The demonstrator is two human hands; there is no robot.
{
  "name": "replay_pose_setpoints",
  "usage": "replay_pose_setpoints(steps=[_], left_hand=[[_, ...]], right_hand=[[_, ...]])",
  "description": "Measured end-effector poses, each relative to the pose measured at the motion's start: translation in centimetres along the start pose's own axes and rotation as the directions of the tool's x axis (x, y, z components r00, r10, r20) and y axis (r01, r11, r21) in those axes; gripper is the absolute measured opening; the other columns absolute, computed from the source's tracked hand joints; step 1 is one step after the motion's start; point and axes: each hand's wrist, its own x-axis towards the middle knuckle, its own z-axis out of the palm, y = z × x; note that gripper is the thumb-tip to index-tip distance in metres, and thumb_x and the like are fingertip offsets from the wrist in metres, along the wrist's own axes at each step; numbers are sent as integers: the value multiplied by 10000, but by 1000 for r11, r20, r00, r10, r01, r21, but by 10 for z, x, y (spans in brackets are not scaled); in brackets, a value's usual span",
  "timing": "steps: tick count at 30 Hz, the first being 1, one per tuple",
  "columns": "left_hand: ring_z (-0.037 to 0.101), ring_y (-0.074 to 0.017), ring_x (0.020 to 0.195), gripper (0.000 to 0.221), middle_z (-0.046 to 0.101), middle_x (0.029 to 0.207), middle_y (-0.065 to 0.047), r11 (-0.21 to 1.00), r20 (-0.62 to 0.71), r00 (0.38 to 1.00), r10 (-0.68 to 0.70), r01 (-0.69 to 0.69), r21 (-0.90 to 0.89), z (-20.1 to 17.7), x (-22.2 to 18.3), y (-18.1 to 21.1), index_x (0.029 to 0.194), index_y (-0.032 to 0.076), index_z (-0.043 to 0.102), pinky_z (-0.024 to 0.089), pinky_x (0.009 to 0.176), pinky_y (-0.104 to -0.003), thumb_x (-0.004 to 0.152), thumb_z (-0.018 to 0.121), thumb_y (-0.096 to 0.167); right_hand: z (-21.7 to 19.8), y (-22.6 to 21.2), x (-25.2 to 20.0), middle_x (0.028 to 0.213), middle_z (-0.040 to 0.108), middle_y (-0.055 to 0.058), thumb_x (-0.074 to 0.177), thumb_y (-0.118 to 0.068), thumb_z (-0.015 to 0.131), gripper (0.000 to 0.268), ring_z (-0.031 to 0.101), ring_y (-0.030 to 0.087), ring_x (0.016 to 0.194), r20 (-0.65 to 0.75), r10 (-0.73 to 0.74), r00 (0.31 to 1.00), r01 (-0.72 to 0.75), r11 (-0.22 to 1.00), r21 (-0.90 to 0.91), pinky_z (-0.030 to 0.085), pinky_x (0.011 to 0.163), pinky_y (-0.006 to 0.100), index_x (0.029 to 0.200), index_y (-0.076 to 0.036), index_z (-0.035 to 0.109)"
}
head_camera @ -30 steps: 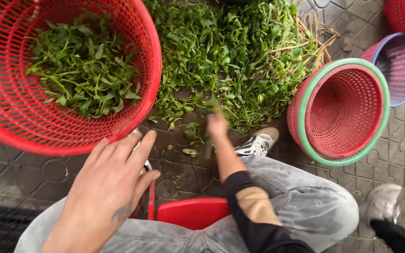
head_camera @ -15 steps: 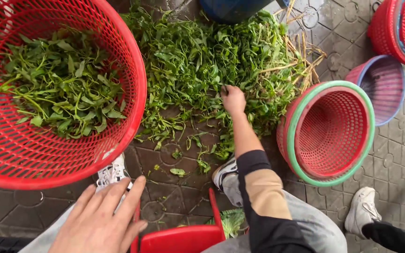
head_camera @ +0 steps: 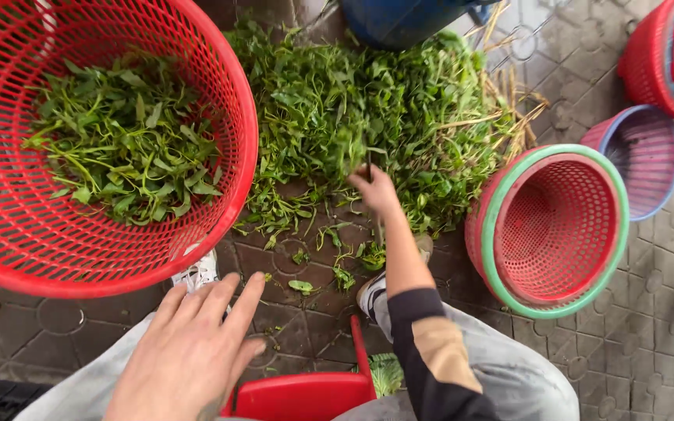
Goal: Trimming stems from leafy greens using a knife and sorting them into a basket
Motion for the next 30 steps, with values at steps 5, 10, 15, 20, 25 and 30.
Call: replay_pose_setpoints(steps=[5, 10, 15, 20, 25, 30], left_hand=[[665, -355, 1022, 700, 658, 1237, -125, 988, -29, 996, 89, -91, -121, -45, 29, 9, 1447, 95, 505, 474, 942, -517, 861, 686, 431], [710, -455, 1074, 657, 694, 1167, -218, 974, 120, 990, 68, -39, -225, -30, 42, -10, 1459, 62, 493, 506, 977, -606, 905, 694, 352], [754, -430, 932, 433, 732, 1079, -172, 995, 22, 1000, -7, 10, -99, 1, 61, -27, 1277, 149, 645, 575, 818, -569, 917, 694, 384], [755, -278, 880, 149, 734, 958, -12, 995, -163, 986, 18, -2, 100, 72, 100, -13, 1005, 257, 736, 588, 784, -443, 935, 702, 384], [735, -315, 859, 209, 726, 893, -62, 993, -190, 974, 121, -119, 19, 109, 127, 9, 951, 210, 772, 565, 799, -485, 882, 714, 399], [744, -363, 905, 249, 762, 882, -88, 946, -59, 998, -25, 5, -325, 94, 125, 18, 933, 200, 765, 579, 782, -494, 979, 612, 391]], right_hand=[[41, 30, -67, 674, 519, -27, 1036, -255, 579, 326, 428, 88, 545, 126, 14, 992, -56, 941, 333, 355, 520, 254, 1296, -67, 641], [87, 50, -99, 545, 487, 15, 977, -177, 727, 219, 440, 76, 425, 44, -113, 993, 52, 726, 686, 360, 391, 211, 1127, -20, 701], [54, 0, -167, 628, 538, 14, 921, -73, 774, 236, 461, 53, 441, -63, -225, 972, 199, 657, 727, 367, 403, 196, 1139, 0, 719], [46, 3, -181, 653, 586, 37, 880, -52, 820, 269, 465, 36, 425, -109, -298, 948, 280, 626, 728, 367, 376, 184, 1128, 4, 731], [38, -9, -209, 644, 603, 49, 868, -59, 822, 272, 476, 45, 438, -198, -333, 922, 369, 598, 712, 372, 370, 193, 1117, 17, 743], [36, -33, -237, 964, 502, 66, 1006, -730, 249, 915, 414, 58, 566, -144, -115, 983, 181, 459, 870, 344, 446, 192, 1451, 25, 512]])
